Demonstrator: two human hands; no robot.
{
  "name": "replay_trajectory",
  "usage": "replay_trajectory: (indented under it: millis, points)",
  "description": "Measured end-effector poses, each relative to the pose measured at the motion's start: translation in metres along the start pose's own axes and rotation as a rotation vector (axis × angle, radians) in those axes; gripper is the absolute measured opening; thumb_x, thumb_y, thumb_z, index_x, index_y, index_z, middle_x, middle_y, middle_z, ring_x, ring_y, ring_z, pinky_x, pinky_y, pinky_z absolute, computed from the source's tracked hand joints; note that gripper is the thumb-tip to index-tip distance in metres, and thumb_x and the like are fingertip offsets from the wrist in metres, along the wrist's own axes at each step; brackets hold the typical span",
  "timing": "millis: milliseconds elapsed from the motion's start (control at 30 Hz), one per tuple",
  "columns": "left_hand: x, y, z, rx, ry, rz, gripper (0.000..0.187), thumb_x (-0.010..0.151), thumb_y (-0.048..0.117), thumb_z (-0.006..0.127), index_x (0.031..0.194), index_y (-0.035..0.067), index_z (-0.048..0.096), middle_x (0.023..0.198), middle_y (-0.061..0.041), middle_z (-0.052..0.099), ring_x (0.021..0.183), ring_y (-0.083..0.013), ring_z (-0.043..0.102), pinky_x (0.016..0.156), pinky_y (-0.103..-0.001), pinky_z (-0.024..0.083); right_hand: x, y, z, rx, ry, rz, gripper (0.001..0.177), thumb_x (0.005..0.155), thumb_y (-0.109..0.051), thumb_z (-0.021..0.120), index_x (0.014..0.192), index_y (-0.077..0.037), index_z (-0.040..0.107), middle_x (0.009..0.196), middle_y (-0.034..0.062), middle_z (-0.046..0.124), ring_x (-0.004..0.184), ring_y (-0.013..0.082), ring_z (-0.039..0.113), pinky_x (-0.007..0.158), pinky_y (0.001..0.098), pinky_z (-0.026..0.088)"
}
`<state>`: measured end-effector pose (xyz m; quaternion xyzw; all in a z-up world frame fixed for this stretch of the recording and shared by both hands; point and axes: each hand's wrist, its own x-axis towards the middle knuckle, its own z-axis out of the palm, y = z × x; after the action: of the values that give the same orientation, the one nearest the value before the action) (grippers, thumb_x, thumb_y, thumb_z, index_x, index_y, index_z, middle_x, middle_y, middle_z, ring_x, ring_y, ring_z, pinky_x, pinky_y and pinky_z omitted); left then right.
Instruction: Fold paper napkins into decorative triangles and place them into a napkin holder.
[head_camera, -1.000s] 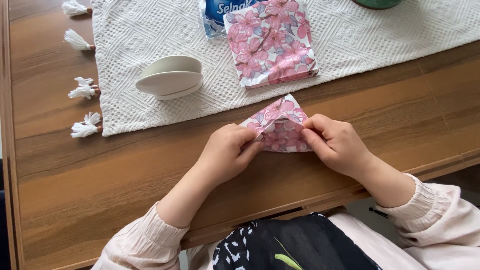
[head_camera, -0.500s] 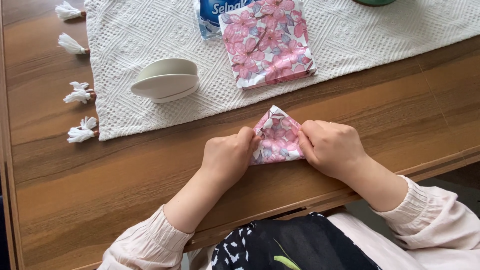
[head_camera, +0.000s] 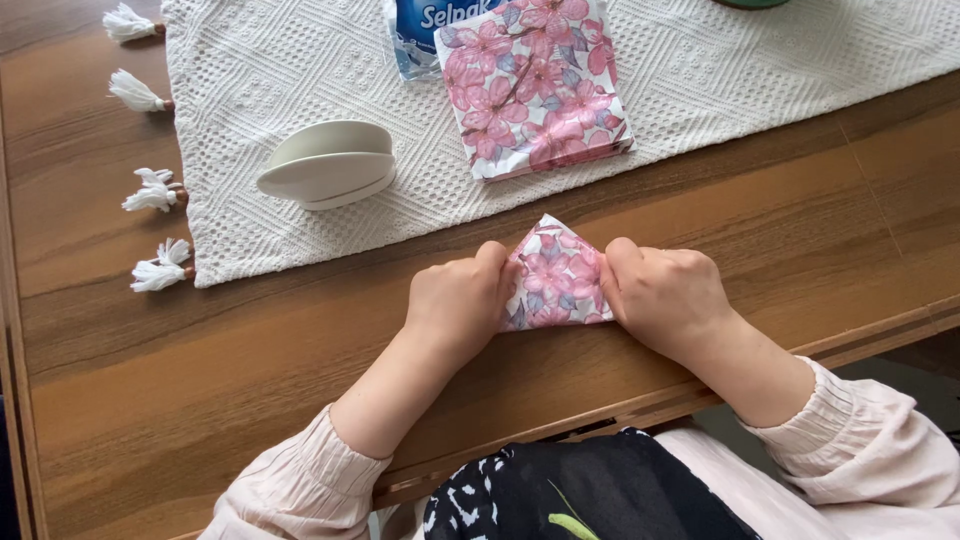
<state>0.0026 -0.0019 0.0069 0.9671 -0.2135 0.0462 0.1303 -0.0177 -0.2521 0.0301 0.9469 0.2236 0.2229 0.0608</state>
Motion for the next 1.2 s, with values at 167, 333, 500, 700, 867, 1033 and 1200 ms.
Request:
replay_trajectory:
  millis: [167,333,500,700,867,1033,1200]
  points:
    - [-0.003,-0.002,-0.012,-0.076,-0.074,-0.028,0.037,0.105,0.046,0.041,0.088,0.016,0.056,0.061,-0.013,0.067,0.064,-0.0405,0.074,0.056,-0.052,0.055,0.002,0.002,-0.001,0.007,0.01,0.006,0.025,0.096,-0.028,0.055,0.073,-0.022,0.048,0.049,-0.001,0.052,0.048,0.019,0.064,0.05,0.0311,0.051]
    - [-0.008,0.0,-0.009,0.077,0.019,0.019,0.033,0.106,0.042,0.041,0.085,0.019,0.053,0.057,-0.005,0.064,0.057,-0.03,0.074,0.053,-0.043,0.056,0.005,0.002,-0.002,0.032,-0.005,0.014,0.026,0.098,-0.028,0.055,0.074,-0.02,0.049,0.049,-0.0012,0.052,0.048,0.0185,0.065,0.049,0.0312,0.051]
    - [-0.009,0.001,0.0,0.1,0.056,0.053,0.028,0.105,0.038,0.042,0.085,0.019,0.05,0.056,-0.004,0.063,0.049,-0.0298,0.071,0.047,-0.043,0.055,0.005,0.002,-0.002,0.069,-0.06,0.041,0.025,0.097,-0.032,0.058,0.075,-0.021,0.051,0.052,0.0005,0.057,0.052,0.0206,0.069,0.05,0.0349,0.052]
    - [-0.011,0.003,0.002,0.122,0.069,0.042,0.025,0.102,0.037,0.043,0.087,0.018,0.049,0.058,-0.005,0.062,0.049,-0.0313,0.07,0.047,-0.046,0.055,0.002,0.003,0.005,0.091,-0.074,0.082,0.023,0.098,-0.033,0.057,0.079,-0.019,0.054,0.054,0.0018,0.059,0.054,0.0224,0.069,0.053,0.0367,0.054]
    - [-0.01,0.005,0.01,0.286,0.312,0.126,0.019,0.097,0.032,0.048,0.083,0.02,0.049,0.058,0.001,0.054,0.042,-0.0236,0.062,0.044,-0.036,0.049,-0.001,0.003,0.008,0.096,-0.051,0.09,0.024,0.098,-0.034,0.057,0.079,-0.021,0.053,0.054,0.0003,0.057,0.054,0.0212,0.068,0.052,0.0343,0.053]
    - [-0.003,0.015,0.006,0.275,0.516,0.363,0.012,0.089,0.014,0.054,0.089,0.007,0.064,0.075,-0.011,0.053,0.058,-0.0302,0.058,0.051,-0.039,0.043,-0.001,0.0,0.007,0.097,-0.025,0.082,0.027,0.101,-0.034,0.057,0.078,-0.02,0.052,0.055,0.0012,0.057,0.055,0.0219,0.068,0.052,0.0332,0.053]
    - [-0.011,0.029,-0.003,-0.116,0.307,0.492,0.04,0.092,0.011,0.06,0.129,-0.004,0.065,0.14,-0.024,0.061,0.132,-0.0379,0.059,0.112,-0.043,0.045,-0.001,-0.001,0.004,0.055,-0.05,0.072,0.025,0.101,-0.034,0.055,0.08,-0.021,0.052,0.061,0.0004,0.06,0.062,0.0201,0.07,0.057,0.032,0.054]
